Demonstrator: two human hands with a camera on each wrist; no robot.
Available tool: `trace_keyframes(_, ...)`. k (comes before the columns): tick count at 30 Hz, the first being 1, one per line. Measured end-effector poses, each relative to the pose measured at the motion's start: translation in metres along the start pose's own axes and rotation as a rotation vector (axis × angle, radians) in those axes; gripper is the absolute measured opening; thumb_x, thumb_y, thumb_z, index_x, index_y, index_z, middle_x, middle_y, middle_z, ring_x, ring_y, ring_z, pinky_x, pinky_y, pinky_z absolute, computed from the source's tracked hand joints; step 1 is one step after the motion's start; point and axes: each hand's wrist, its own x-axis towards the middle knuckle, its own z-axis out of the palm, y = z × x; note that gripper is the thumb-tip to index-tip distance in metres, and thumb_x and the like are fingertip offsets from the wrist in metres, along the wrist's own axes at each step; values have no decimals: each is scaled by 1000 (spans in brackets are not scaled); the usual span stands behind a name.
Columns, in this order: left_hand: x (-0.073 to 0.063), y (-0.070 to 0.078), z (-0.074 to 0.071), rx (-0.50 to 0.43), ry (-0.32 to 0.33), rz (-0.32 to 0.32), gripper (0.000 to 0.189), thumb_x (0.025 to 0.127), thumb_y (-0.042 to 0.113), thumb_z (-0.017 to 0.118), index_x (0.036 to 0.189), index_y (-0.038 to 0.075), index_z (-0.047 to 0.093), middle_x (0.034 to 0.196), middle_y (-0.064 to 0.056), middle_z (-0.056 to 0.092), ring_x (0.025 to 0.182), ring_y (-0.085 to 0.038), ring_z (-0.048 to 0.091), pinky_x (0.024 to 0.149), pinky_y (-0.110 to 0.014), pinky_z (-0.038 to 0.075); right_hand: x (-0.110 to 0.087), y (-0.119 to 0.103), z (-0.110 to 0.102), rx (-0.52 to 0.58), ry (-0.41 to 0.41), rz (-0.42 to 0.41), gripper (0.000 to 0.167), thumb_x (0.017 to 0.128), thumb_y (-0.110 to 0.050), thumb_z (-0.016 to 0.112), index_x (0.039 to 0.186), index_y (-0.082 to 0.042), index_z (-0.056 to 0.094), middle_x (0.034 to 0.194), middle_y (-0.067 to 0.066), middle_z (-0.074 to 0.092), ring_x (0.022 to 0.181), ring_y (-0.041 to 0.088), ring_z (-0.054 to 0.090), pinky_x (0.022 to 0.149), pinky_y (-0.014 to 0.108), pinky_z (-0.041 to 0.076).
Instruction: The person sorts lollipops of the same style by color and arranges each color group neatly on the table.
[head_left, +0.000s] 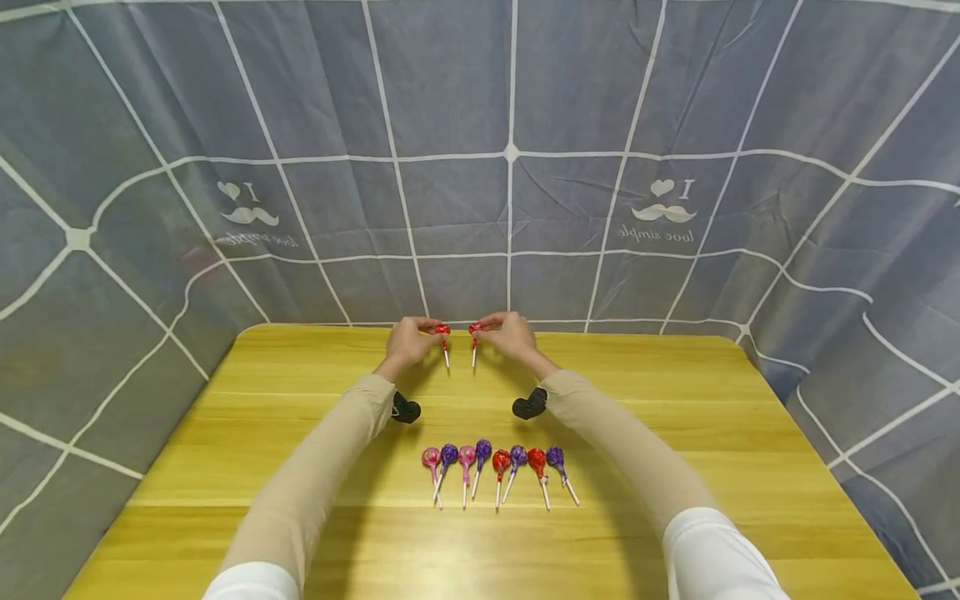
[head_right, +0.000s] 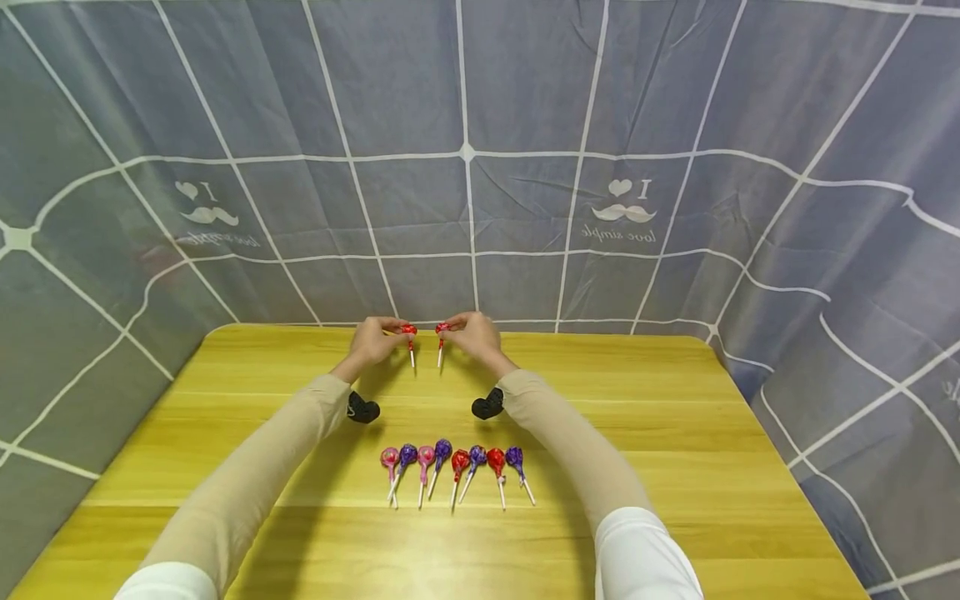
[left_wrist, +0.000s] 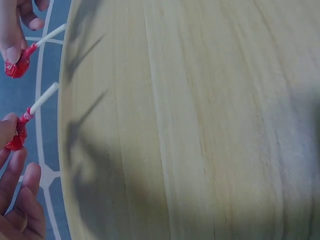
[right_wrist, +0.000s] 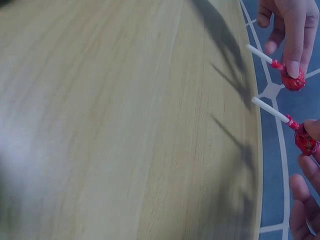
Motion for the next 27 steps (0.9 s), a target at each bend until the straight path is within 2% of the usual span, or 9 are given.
trace_keyframes(6, 6, -5, 7, -13, 16, -14, 34, 88, 25, 69, 117, 7, 69, 114, -12, 71, 92, -26, 67, 62, -23, 41, 9, 3, 10, 29, -7, 16, 29, 85, -29, 73, 109, -13, 73, 101, 4, 75, 73, 23, 69, 53, 18, 42)
trace_keyframes(13, 13, -6, 14, -17, 14, -47, 34, 90, 27, 68, 118, 8, 69, 116, -11, 70, 102, -27, 65, 66, -25, 42, 16, 6, 17, 13, 28, 18, 26, 83, -29, 75, 105, -14, 75, 98, 3, 75, 87, 19, 68, 61, 20, 40)
trace_keyframes(20, 17, -7, 23, -9, 17, -94, 33, 90, 28, 68, 118, 11, 69, 112, -7, 72, 98, -24, 64, 69, -25, 41, 21, 9, 25, 5, 28, 18, 26, 84, -29, 74, 104, -14, 75, 98, 2, 76, 83, 18, 69, 58, 20, 39)
trace_keyframes(27, 23, -11, 30, 22, 13, -133, 33, 90, 29, 68, 118, 12, 70, 108, -6, 73, 94, -21, 65, 67, -25, 41, 25, 6, 31, -3, 20, 38, 27, 83, -30, 75, 103, -14, 76, 95, 3, 76, 85, 17, 69, 62, 19, 40)
